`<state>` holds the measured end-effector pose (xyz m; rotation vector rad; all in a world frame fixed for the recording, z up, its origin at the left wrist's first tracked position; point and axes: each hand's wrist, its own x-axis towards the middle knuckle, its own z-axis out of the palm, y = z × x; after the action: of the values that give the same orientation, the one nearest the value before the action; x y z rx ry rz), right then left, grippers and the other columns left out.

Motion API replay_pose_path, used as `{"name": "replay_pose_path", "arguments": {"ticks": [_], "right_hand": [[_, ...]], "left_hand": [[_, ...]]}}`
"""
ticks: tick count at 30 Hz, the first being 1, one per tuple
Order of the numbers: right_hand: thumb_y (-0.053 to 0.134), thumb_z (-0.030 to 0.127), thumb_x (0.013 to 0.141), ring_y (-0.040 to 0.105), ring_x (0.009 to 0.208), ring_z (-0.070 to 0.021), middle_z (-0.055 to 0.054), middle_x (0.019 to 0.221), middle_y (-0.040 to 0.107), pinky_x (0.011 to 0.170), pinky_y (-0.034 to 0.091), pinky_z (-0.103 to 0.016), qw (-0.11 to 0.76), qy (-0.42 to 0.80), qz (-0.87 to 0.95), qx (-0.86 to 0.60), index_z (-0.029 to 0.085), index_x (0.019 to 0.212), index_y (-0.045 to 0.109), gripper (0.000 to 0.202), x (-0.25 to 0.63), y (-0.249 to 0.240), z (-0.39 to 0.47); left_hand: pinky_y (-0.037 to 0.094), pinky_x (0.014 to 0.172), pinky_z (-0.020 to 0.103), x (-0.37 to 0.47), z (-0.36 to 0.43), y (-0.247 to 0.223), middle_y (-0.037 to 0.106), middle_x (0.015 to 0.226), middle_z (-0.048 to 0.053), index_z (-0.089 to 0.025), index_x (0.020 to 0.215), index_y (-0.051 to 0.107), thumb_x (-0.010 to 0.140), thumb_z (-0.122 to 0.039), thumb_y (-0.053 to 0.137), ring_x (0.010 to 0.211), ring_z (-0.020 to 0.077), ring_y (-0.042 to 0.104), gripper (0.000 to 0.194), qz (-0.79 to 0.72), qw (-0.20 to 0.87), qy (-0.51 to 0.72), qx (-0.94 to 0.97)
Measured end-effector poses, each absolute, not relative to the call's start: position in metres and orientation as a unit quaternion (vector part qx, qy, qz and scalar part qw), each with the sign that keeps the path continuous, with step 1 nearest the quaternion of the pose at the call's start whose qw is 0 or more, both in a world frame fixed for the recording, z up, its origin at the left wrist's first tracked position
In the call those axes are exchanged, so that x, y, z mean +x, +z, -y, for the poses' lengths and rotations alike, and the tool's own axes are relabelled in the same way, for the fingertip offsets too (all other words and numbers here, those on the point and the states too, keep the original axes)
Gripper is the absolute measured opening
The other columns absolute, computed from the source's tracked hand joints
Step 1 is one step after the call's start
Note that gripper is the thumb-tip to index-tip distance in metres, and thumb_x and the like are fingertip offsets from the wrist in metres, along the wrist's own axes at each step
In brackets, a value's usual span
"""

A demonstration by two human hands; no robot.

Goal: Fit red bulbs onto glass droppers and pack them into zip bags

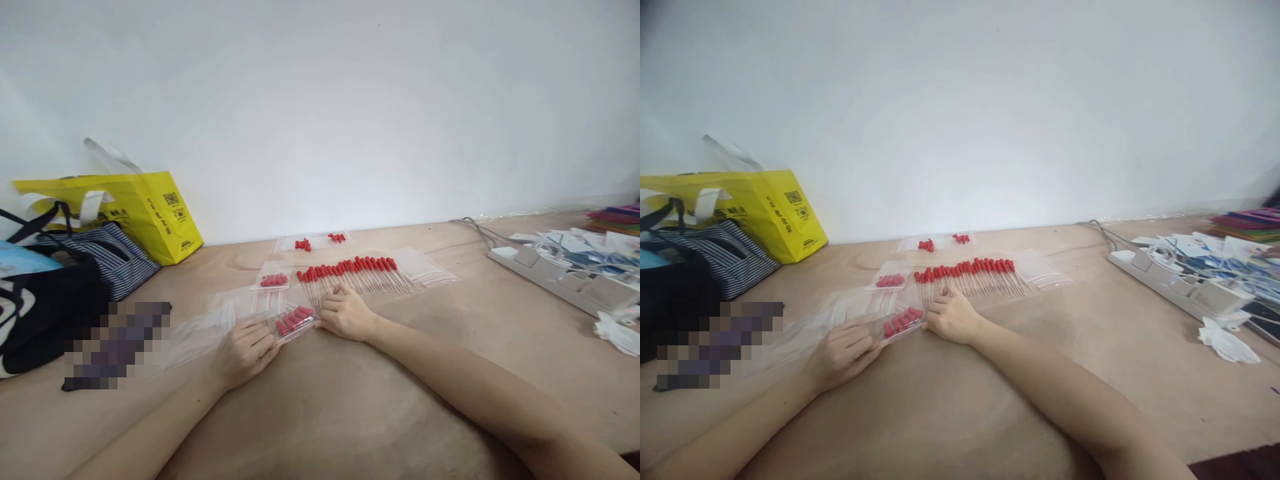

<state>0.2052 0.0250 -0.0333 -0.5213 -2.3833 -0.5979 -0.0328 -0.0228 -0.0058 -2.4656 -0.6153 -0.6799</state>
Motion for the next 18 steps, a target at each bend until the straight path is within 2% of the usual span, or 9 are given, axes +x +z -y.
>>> {"name": "replay_pose_path", "arguments": {"ticks": [3, 6, 10, 14, 16, 18], "right_hand": [[0.042, 0.022, 0.085, 0.045, 0.069, -0.0125, 0.0, 0.065, 0.057, 0.071, 0.025, -0.031, 0.305, -0.187, 0.912, -0.201, 0.017, 0.069, 0.057, 0.023, 0.209, -0.034, -0.019], [0.04, 0.018, 0.084, 0.046, 0.069, -0.0122, -0.001, 0.072, 0.059, 0.069, 0.027, -0.029, 0.297, -0.155, 0.923, -0.187, 0.018, 0.076, 0.059, 0.02, 0.216, -0.033, -0.01], [0.037, 0.02, 0.086, 0.049, 0.07, -0.0115, -0.004, 0.085, 0.059, 0.066, 0.031, -0.027, 0.3, -0.105, 0.928, -0.195, 0.018, 0.088, 0.058, 0.021, 0.227, -0.033, -0.001], [0.037, 0.02, 0.086, 0.049, 0.073, -0.0126, -0.006, 0.088, 0.057, 0.067, 0.034, -0.027, 0.296, -0.076, 0.929, -0.209, 0.017, 0.092, 0.057, 0.021, 0.237, -0.035, 0.002], [0.039, 0.02, 0.085, 0.049, 0.073, -0.0129, -0.006, 0.088, 0.057, 0.067, 0.035, -0.027, 0.301, -0.07, 0.927, -0.213, 0.017, 0.092, 0.057, 0.02, 0.241, -0.036, 0.002], [0.04, 0.02, 0.084, 0.049, 0.074, -0.0129, -0.006, 0.089, 0.057, 0.068, 0.036, -0.027, 0.306, -0.062, 0.925, -0.218, 0.017, 0.091, 0.057, 0.018, 0.243, -0.037, 0.002]], "left_hand": [[0.044, 0.054, 0.021, -0.033, 0.024, -0.007, 0.058, 0.067, 0.001, -0.018, 0.076, 0.059, 0.083, -0.021, 0.044, 0.056, 0.0101, 0.053, 0.017, 0.265, 0.234, -0.256, -0.9], [0.045, 0.053, 0.019, -0.029, 0.026, -0.008, 0.059, 0.082, 0.003, -0.021, 0.091, 0.059, 0.084, -0.021, 0.042, 0.055, 0.0076, 0.054, 0.018, 0.292, 0.164, -0.271, -0.902], [0.05, 0.065, 0.024, -0.022, 0.032, 0.0, 0.061, 0.091, 0.005, -0.021, 0.084, 0.056, 0.085, -0.021, 0.039, 0.076, 0.0132, 0.061, 0.018, 0.354, -0.006, -0.293, -0.888], [0.054, 0.059, 0.025, -0.022, 0.039, 0.019, 0.059, 0.106, 0.007, -0.019, 0.083, 0.051, 0.084, -0.036, 0.041, 0.067, 0.0136, 0.064, 0.019, 0.447, -0.256, -0.342, -0.786], [0.054, 0.067, 0.03, -0.025, 0.04, 0.03, 0.06, 0.106, 0.007, -0.019, 0.083, 0.052, 0.08, -0.041, 0.048, 0.075, 0.0171, 0.064, 0.023, 0.448, -0.345, -0.377, -0.733], [0.053, 0.073, 0.034, -0.03, 0.037, 0.041, 0.063, 0.098, 0.006, -0.018, 0.078, 0.054, 0.076, -0.042, 0.055, 0.08, 0.0201, 0.064, 0.024, 0.43, -0.398, -0.42, -0.693]]}}
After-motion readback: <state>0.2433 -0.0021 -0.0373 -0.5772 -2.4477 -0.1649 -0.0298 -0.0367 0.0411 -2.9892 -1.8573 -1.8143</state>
